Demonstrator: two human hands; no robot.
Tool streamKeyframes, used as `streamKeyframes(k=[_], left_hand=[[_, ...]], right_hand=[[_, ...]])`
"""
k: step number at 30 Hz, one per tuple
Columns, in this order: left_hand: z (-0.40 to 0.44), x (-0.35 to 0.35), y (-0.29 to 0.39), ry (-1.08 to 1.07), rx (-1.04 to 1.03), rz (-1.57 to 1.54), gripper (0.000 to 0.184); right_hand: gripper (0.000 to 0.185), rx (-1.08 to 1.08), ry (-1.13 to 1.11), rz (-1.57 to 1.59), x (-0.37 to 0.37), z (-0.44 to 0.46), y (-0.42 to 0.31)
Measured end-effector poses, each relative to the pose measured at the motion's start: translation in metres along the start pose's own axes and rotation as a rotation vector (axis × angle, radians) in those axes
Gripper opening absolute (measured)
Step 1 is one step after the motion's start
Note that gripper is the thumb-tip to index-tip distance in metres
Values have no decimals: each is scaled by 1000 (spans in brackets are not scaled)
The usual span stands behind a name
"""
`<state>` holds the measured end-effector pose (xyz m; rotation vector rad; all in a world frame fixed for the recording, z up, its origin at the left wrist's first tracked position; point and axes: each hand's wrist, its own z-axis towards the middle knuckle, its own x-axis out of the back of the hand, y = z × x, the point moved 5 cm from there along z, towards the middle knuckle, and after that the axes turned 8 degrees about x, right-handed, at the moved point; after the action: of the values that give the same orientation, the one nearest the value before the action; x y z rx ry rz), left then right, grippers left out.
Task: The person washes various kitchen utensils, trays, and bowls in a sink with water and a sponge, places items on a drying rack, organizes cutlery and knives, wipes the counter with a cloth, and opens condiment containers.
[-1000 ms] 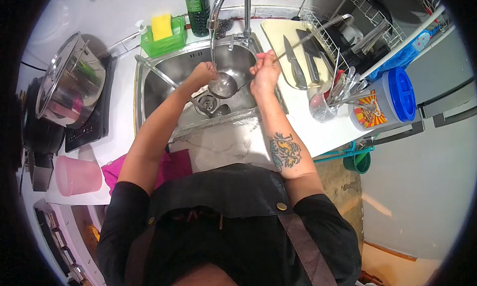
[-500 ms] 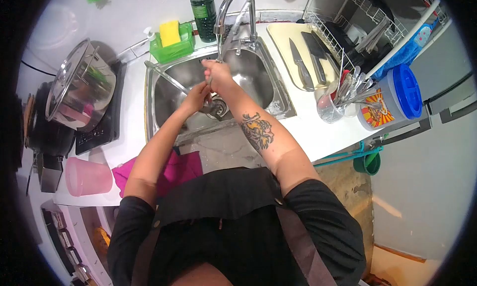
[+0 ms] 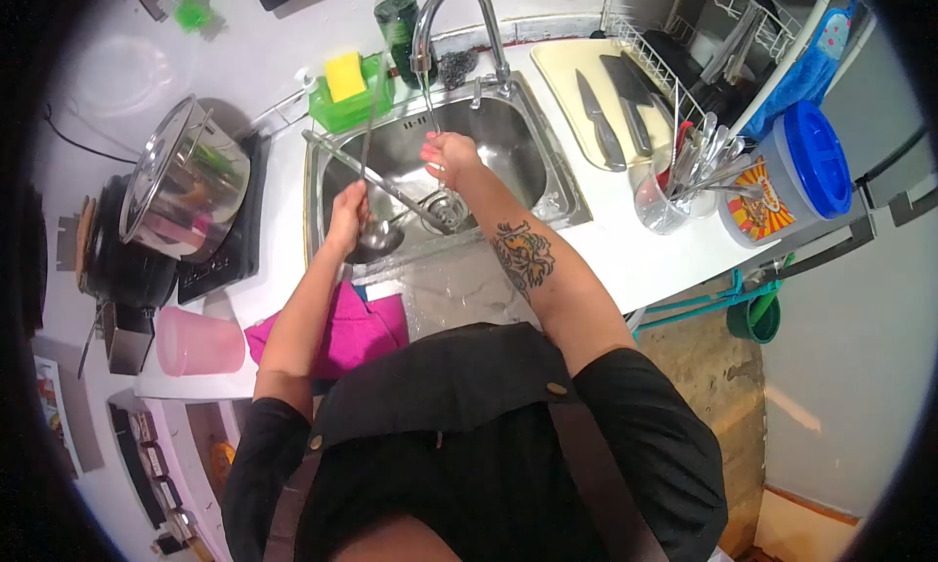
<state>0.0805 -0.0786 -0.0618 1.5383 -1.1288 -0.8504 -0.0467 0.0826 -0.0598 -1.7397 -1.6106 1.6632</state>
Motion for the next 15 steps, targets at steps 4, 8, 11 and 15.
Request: streamKeyframes(k=[4,8,11,15], left_hand=[[1,-18,50,38,-114,-237,28],[-2,-44,112,99,-151,-502,30],[6,-58,140,82,-255,-672,28],[10,-74,153,-36,-205,-880,30]], right_hand=[[29,-37,-43,-32,7,0,14],[33,-27,-101,-109,10,-4,19],[30,-89,-468,360,-13,-22,18],[50,115,-771,709,-45,-51,-18]])
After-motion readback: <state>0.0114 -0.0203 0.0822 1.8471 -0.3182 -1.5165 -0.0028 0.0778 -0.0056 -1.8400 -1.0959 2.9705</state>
